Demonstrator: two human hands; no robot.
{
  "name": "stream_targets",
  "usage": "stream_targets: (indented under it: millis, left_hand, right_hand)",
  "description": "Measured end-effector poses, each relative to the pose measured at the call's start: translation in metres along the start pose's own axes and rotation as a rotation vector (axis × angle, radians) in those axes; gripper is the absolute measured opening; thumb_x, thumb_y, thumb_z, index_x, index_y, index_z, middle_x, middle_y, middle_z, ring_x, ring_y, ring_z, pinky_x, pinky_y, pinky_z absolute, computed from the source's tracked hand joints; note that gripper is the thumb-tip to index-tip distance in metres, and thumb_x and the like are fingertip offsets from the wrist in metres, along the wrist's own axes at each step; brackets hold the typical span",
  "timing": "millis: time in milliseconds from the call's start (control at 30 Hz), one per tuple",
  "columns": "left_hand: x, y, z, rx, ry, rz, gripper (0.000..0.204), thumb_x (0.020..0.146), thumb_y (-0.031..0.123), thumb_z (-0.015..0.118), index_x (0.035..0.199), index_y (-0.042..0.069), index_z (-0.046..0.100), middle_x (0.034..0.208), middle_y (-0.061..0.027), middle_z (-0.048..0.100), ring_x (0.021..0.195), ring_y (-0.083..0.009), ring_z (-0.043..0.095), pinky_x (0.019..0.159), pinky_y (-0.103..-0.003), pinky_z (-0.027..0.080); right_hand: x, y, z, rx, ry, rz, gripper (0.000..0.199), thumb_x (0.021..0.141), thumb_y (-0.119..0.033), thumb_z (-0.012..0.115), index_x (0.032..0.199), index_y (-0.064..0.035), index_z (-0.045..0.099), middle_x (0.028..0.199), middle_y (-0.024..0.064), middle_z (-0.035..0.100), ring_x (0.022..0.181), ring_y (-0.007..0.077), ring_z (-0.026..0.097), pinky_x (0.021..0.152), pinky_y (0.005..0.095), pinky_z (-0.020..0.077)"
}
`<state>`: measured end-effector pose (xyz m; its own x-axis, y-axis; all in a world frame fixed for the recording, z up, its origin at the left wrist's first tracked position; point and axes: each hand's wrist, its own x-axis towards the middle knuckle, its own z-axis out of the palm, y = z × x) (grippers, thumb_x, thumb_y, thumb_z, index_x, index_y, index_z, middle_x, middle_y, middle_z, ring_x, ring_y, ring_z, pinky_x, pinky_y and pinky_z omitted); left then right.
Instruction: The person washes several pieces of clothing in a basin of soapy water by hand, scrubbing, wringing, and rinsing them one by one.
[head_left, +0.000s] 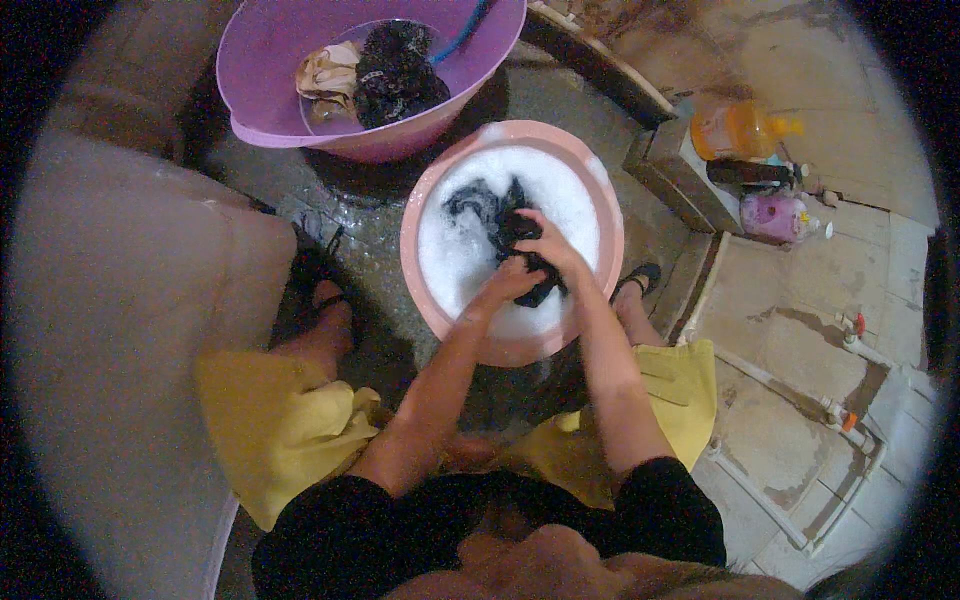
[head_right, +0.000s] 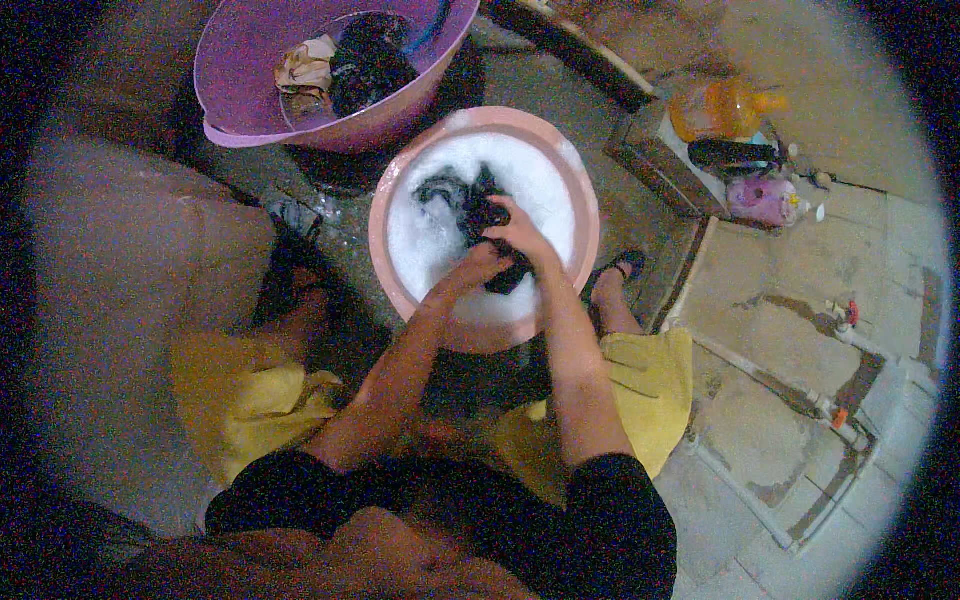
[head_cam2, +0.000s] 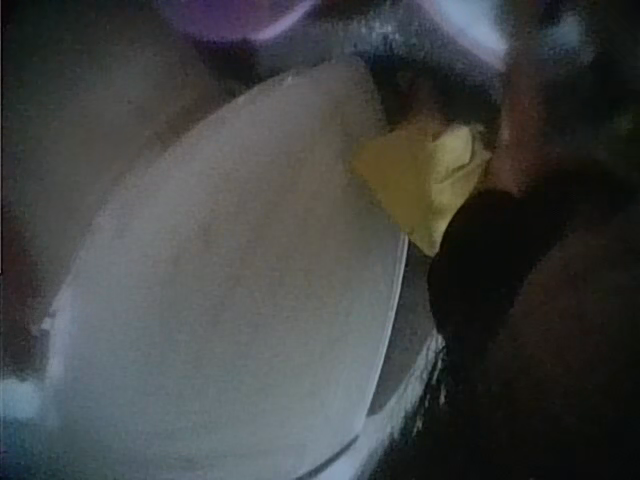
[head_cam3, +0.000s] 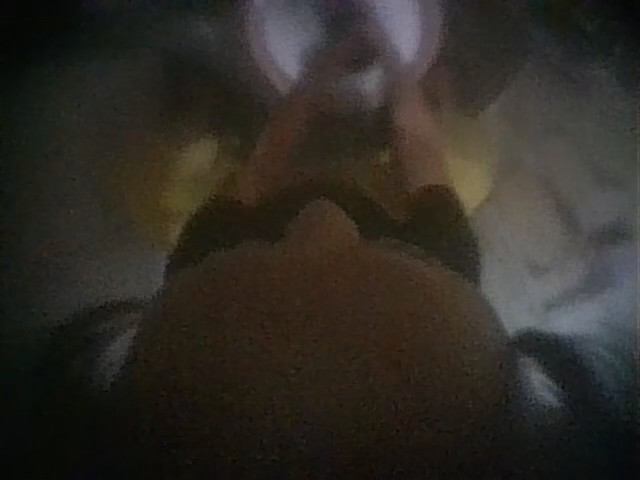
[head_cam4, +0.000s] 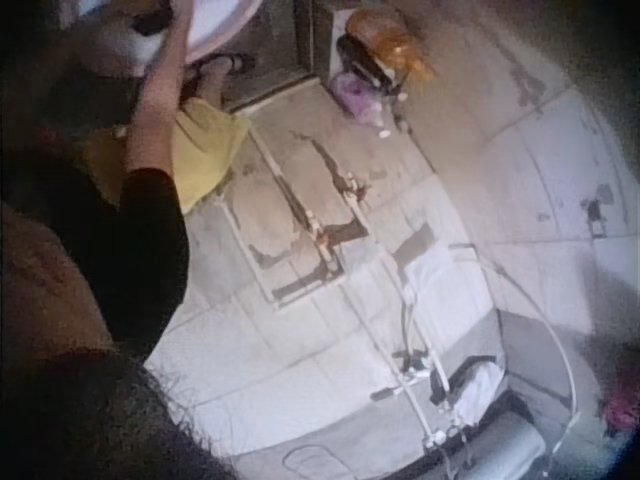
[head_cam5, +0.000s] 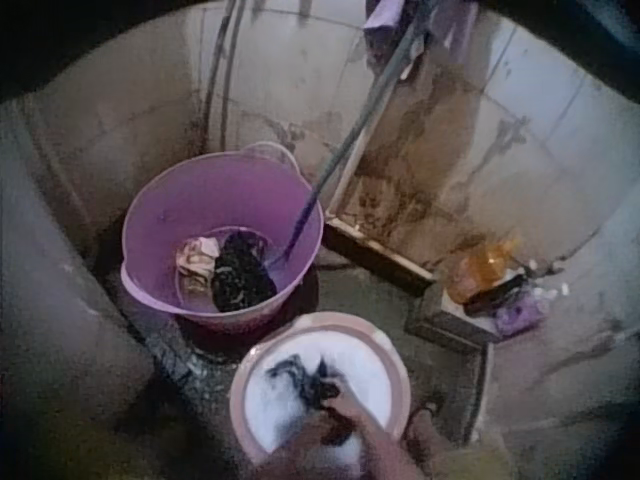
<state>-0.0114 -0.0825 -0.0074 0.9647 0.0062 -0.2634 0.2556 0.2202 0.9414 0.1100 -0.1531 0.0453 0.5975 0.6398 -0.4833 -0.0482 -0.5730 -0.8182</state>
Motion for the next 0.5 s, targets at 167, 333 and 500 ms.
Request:
stream_targets:
  millis: [167, 333, 500]
  left_hand:
    - [-0.004, 0.0, -0.035, -0.345, 0.333, -0.434, 0.041, 0.085, 0.041, 0.057, 0.1, 0.003, 0.063, 0.079, -0.0104, 0.06, 0.069, -0.0174, 0.057, 0.059, -0.028, 0.045]
    - [-0.012, 0.107, -0.051, -0.824, 0.357, -0.522, 0.045, 0.084, 0.048, 0.059, 0.103, 0.006, 0.061, 0.077, -0.0072, 0.061, 0.069, -0.0172, 0.058, 0.059, -0.029, 0.046]
    - [-0.045, 0.13, -0.039, -0.913, 0.4, -0.243, 0.042, 0.083, 0.037, 0.059, 0.11, 0.005, 0.056, 0.092, -0.0076, 0.06, 0.085, -0.0196, 0.057, 0.073, -0.031, 0.045]
  right_hand:
    - [0.024, 0.024, 0.047, -0.518, 0.122, 0.469, 0.041, 0.069, -0.012, 0.062, 0.107, 0.0032, 0.059, 0.104, 0.0263, 0.061, 0.101, 0.0378, 0.058, 0.086, 0.0406, 0.0451]
    - [-0.035, -0.039, 0.049, -0.461, 0.156, -0.141, 0.025, 0.076, -0.014, 0.058, 0.099, -0.0029, 0.059, 0.098, 0.0212, 0.06, 0.094, 0.0385, 0.058, 0.081, 0.0449, 0.046]
    - [-0.088, -0.134, 0.094, -0.545, 0.395, -0.113, 0.016, 0.075, -0.013, 0.063, 0.087, -0.0029, 0.062, 0.085, 0.0175, 0.061, 0.083, 0.0361, 0.059, 0.073, 0.0442, 0.047]
